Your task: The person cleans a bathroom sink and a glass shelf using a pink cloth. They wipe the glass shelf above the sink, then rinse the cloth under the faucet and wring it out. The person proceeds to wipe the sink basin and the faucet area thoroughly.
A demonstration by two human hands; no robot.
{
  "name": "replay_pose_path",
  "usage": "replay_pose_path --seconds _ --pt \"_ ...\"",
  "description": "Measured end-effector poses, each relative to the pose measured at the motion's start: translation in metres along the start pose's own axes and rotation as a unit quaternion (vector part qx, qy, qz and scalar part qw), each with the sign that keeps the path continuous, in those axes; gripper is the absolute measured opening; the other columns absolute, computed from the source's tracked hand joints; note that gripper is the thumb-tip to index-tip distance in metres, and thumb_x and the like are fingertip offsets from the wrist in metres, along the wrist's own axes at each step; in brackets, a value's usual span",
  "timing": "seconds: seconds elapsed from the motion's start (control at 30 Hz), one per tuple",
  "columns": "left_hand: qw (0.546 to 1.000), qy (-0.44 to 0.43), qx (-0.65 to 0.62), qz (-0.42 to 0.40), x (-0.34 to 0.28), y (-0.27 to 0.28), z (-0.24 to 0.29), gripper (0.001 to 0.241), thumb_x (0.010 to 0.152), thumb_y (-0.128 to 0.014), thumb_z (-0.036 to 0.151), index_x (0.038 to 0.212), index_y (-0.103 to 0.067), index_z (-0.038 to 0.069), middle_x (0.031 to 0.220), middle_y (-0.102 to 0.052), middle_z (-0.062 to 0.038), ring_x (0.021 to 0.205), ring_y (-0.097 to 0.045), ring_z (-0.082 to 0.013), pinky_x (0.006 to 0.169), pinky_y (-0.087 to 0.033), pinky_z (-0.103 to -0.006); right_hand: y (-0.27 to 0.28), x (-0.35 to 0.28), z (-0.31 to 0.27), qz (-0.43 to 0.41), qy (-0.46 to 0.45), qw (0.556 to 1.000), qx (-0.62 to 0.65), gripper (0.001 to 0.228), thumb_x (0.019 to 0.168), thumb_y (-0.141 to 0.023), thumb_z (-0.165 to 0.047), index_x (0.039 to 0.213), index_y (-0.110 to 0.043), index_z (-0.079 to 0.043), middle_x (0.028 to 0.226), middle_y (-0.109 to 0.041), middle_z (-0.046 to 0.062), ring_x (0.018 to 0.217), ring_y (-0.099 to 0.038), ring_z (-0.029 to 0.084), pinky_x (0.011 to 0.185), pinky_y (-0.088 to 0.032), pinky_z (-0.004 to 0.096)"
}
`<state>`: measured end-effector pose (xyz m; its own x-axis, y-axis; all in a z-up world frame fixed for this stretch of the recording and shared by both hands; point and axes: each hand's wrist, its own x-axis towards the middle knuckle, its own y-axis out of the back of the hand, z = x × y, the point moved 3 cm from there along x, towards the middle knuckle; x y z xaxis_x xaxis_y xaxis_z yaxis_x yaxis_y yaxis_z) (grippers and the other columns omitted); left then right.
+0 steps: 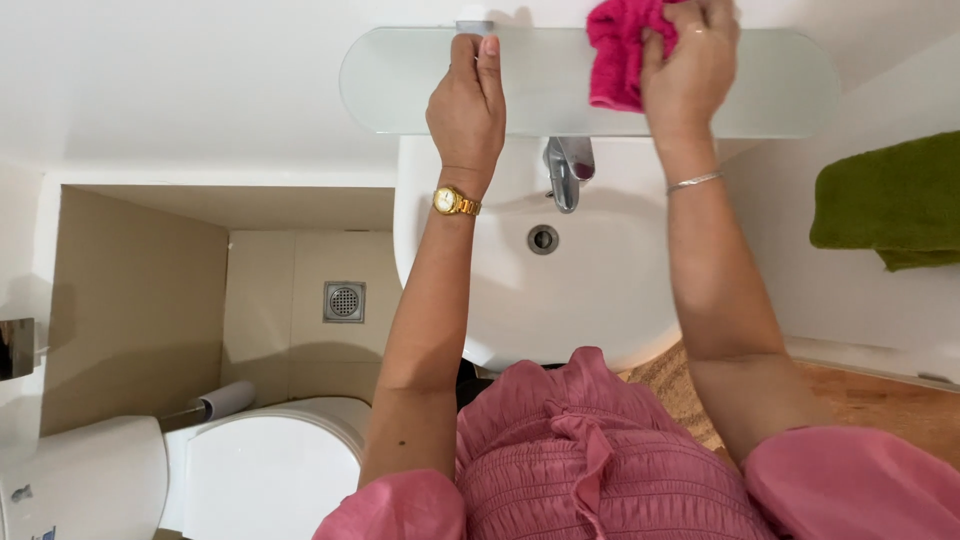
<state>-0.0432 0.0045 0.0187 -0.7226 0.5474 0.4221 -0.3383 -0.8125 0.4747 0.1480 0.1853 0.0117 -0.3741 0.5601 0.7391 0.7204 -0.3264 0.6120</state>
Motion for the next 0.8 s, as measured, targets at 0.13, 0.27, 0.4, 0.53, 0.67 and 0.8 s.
replay_pose_path --seconds 0.13,0.27,0.4,0.53,0.67,0.8 --pt "1.000 -0.002 -0.006 -0.006 0.000 0.003 0.001 0.047 0.103 -0.022 0.054 0.095 -0.049 0.017 0.063 -0.059 0.000 0.053 -0.053 -0.0284 0.050 -0.039 -0.0434 -0.044 0.006 -0.056 -0.020 -0.042 0.999 -0.021 0.017 0.085 -0.081 -0.013 0.102 -0.081 -0.013 0.120 -0.063 0.012 0.105 -0.060 0.037 0.086 -0.053 0.048" --pt "1.000 -0.012 0.000 -0.011 0.000 0.007 0.000 0.049 0.103 -0.020 0.055 0.095 -0.049 0.016 0.065 -0.065 -0.006 0.055 -0.060 -0.0362 0.050 -0.040 -0.0497 -0.062 0.011 -0.111 -0.052 -0.006 0.999 0.012 0.019 0.084 -0.075 -0.017 0.102 -0.074 -0.015 0.113 -0.060 0.014 0.099 -0.057 0.039 0.070 -0.055 0.052" --pt "0.998 -0.048 0.035 0.011 0.002 0.005 -0.005 0.046 0.105 -0.024 0.052 0.096 -0.052 0.016 0.063 -0.065 -0.004 0.052 -0.061 -0.0324 0.047 -0.042 -0.0473 -0.038 0.012 -0.102 -0.070 0.076 0.993 0.062 0.017 0.088 -0.075 -0.012 0.105 -0.074 -0.011 0.114 -0.060 0.018 0.101 -0.057 0.043 0.069 -0.055 0.053" --pt "0.999 -0.024 0.030 0.015 0.003 0.007 -0.004 0.045 0.105 -0.026 0.051 0.092 -0.050 0.015 0.063 -0.061 -0.004 0.054 -0.057 -0.0328 0.051 -0.042 -0.0470 -0.009 0.000 -0.021 -0.054 0.056 0.996 -0.048 0.024 0.083 -0.080 -0.016 0.107 -0.081 -0.019 0.117 -0.065 0.013 0.098 -0.060 0.038 0.070 -0.052 0.050" --pt "0.999 -0.025 0.022 0.011 0.001 0.004 -0.005 0.048 0.105 -0.022 0.052 0.090 -0.048 0.015 0.059 -0.053 0.001 0.049 -0.049 -0.0253 0.048 -0.038 -0.0420 0.040 -0.003 0.017 -0.014 -0.143 0.987 0.067 0.027 0.084 -0.074 -0.004 0.109 -0.073 -0.016 0.111 -0.057 0.006 0.099 -0.060 0.024 0.084 -0.051 0.037" --pt "0.999 -0.032 0.019 0.014 -0.002 0.003 -0.003 0.047 0.106 -0.021 0.051 0.089 -0.046 0.015 0.058 -0.050 0.001 0.049 -0.044 -0.0227 0.046 -0.035 -0.0400 0.015 -0.008 0.018 -0.012 -0.029 0.997 -0.070 0.023 0.085 -0.081 -0.012 0.108 -0.077 -0.014 0.122 -0.058 0.005 0.101 -0.055 0.030 0.077 -0.052 0.044"
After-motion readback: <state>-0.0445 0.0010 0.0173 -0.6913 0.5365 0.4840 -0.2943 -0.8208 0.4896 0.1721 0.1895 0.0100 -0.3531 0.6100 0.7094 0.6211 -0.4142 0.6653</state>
